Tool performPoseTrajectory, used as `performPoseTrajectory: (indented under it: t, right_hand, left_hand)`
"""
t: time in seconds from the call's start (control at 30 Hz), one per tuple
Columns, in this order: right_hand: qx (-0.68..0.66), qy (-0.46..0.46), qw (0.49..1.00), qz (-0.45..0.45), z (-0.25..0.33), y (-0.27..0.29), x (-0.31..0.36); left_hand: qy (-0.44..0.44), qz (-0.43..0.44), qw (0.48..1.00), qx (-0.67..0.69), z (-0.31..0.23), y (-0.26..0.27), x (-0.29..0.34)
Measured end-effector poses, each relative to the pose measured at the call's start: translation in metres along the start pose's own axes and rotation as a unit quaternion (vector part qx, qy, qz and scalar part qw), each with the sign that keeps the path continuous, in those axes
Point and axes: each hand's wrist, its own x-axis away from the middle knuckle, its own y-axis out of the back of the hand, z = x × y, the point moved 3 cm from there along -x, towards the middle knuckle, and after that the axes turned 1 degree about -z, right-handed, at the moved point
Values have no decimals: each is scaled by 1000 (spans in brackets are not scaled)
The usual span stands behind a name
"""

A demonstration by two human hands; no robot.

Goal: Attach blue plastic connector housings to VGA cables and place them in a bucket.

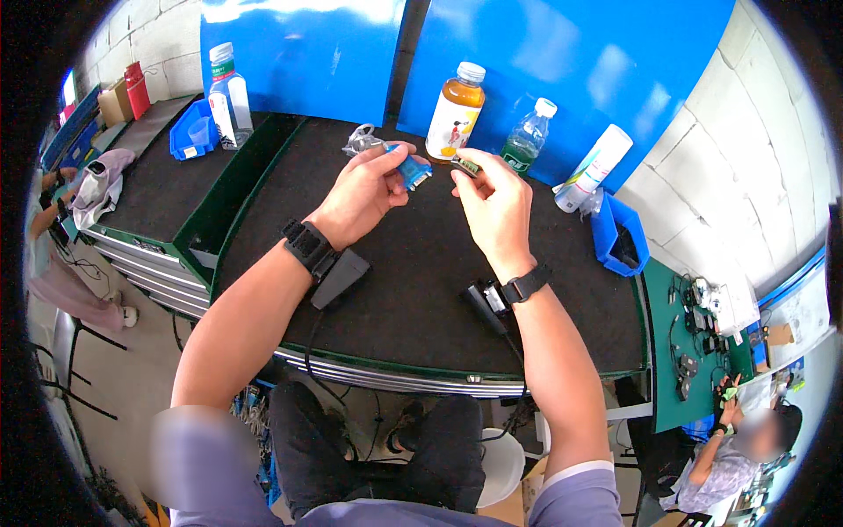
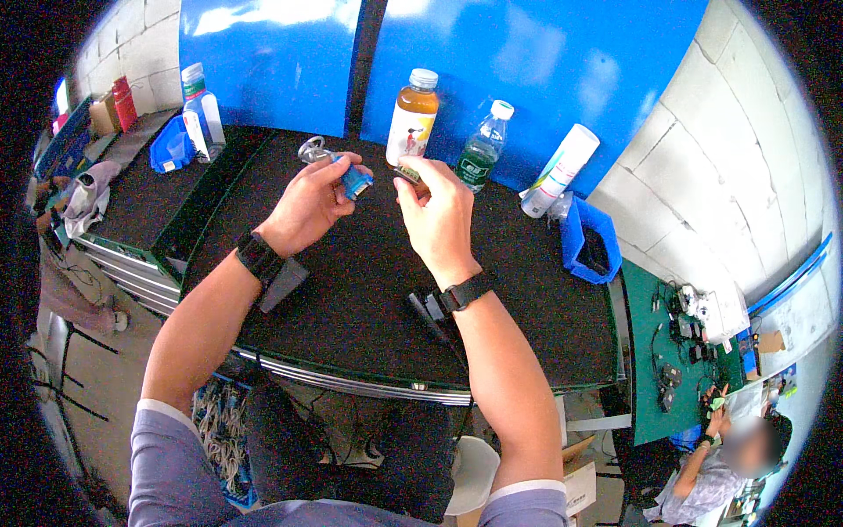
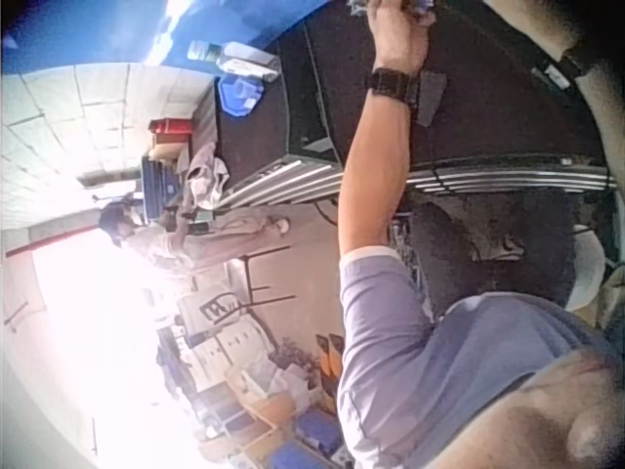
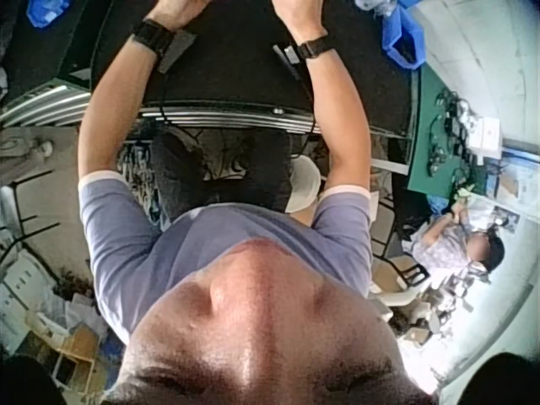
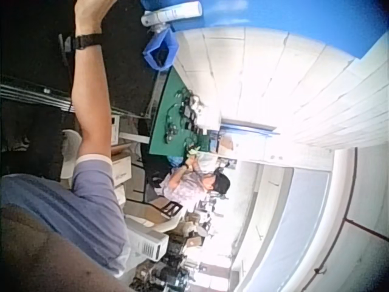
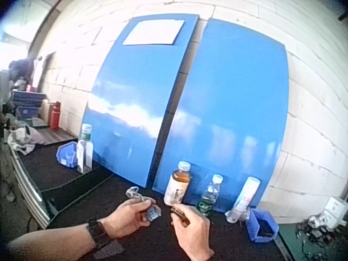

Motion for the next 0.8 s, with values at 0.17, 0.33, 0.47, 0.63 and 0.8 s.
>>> performPoseTrajectory:
  t: [0.17, 0.33, 0.47, 0.63, 0.8]
  right_hand:
    - [-40, 3, 999, 24, -13, -2, 0]
    - [-150, -54, 986, 44, -2, -4, 2]
    - [-199, -88, 970, 111, 9, -12, 2]
    - [-256, -71, 959, 94, 12, -14, 2]
    - [-246, -93, 958, 116, 7, -14, 5]
  left_hand:
    - [-9, 1, 999, 34, 2, 1, -2]
    - [-2, -12, 999, 51, 0, 0, -2]
    - [-10, 28, 995, 98, 0, 10, -3]
    - [-27, 23, 993, 110, 1, 9, -6]
    - [-20, -1, 993, 114, -2, 5, -4]
